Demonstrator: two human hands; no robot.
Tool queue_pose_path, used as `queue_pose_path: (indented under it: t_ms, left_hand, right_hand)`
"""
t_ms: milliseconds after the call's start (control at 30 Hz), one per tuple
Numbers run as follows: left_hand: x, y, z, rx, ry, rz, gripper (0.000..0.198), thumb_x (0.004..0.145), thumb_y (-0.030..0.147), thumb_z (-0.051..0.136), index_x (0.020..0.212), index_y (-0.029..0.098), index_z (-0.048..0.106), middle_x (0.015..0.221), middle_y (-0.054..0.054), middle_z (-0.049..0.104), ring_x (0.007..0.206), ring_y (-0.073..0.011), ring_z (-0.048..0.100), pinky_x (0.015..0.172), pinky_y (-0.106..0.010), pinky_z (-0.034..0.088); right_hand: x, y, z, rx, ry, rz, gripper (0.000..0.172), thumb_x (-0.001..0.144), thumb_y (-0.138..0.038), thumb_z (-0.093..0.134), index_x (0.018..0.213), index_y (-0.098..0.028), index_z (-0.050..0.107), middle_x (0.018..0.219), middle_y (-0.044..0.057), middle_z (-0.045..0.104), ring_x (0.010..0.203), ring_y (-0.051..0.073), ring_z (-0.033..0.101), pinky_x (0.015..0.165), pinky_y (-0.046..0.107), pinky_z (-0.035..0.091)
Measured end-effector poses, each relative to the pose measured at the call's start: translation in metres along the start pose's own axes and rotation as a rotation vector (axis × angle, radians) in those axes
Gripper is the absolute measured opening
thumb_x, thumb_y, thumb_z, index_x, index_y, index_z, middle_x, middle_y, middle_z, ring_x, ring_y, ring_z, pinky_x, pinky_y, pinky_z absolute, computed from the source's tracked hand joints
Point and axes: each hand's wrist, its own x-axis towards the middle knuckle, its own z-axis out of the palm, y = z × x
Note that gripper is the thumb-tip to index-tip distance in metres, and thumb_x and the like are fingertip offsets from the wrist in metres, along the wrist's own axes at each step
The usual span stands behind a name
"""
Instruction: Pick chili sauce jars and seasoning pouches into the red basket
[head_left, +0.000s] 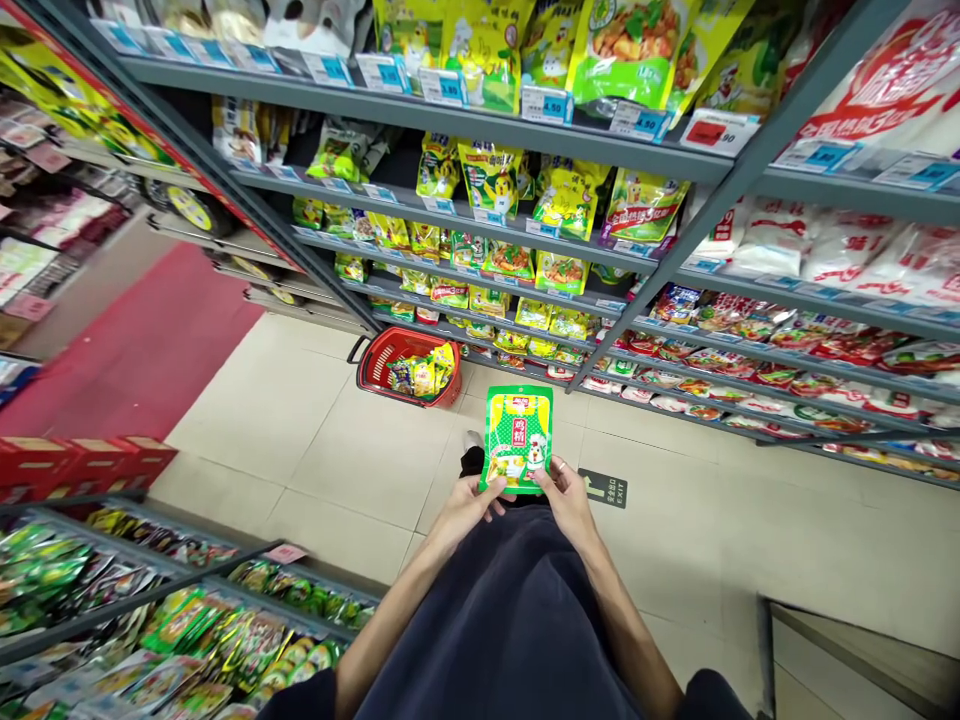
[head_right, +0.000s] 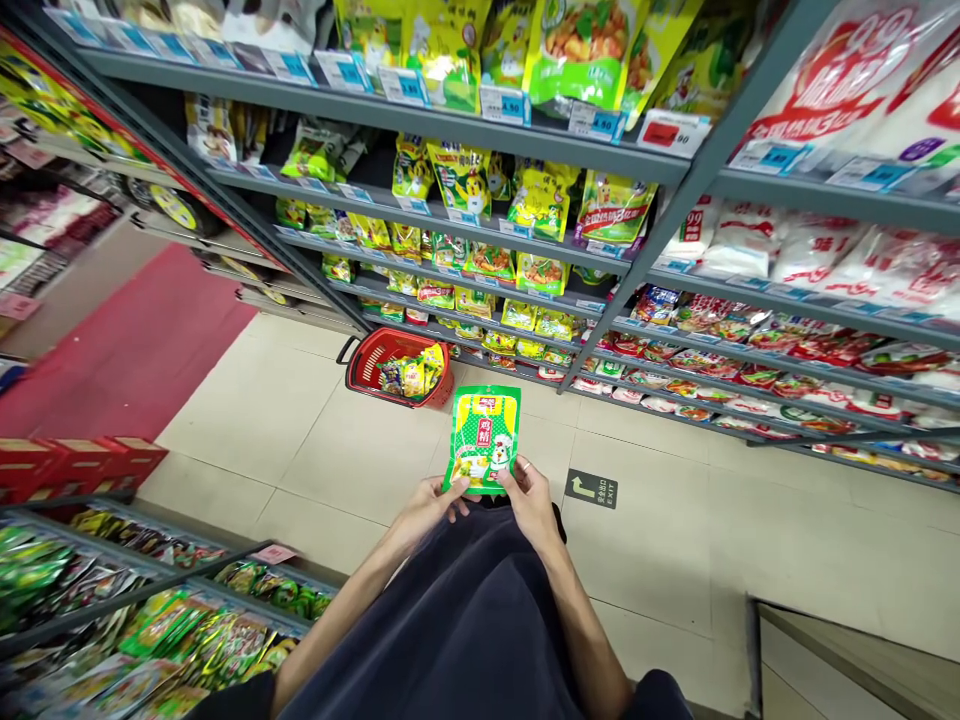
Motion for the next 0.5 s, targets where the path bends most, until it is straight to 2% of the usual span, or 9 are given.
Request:
queue_pose_path:
  t_ms: [133, 333, 500]
  left_hand:
    - [0.0062, -0.0049, -0.0072, 0.014, 0.014, -0.058, 0.075, 0.067, 0.079, 0.077, 0.095, 0.01, 0.074, 0.088, -0.014, 0.078, 0.061, -0.0145, 0.066, 0.053, -0.023, 0.046]
    - [0.0072, -0.0035, -0.0085, -0.017, 0.041, 0.03, 0.066, 0.069, 0.073, 0.081, 0.091, 0.011, 0.074, 0.066, -0.003, 0.068, 0.058, -0.0119, 0.059, 0.056, -0.023, 0.044]
    - [0.0076, -0.0038, -0.0066, -0.038, 0.053, 0.072, 0.066, 0.069, 0.075, 0.079, 0.087, 0.012, 0.07, 0.069, -0.003, 0.069, 0.058, -0.0115, 0.058, 0.057, -0.024, 0.045]
  right_hand:
    - [0.0004, 0.002, -0.0023, -0.001, 0.006, 0.014, 0.041, 0.087, -0.051, 0.077, 0.117, -0.023, 0.071, 0.118, 0.005, 0.077, 0.106, 0.025, 0.071, 0.099, 0.037, 0.057]
    - [0.0005, 0.0006, -0.002, -0.015, -0.026, 0.037, 0.043, 0.086, -0.052, 0.078, 0.117, -0.024, 0.072, 0.119, 0.005, 0.077, 0.106, 0.026, 0.072, 0.098, 0.038, 0.058]
    - [0.0015, 0.0014, -0.0002, -0.021, -0.006, 0.037, 0.044, 0.085, -0.053, 0.079, 0.116, -0.023, 0.072, 0.122, 0.007, 0.076, 0.108, 0.027, 0.072, 0.099, 0.039, 0.057]
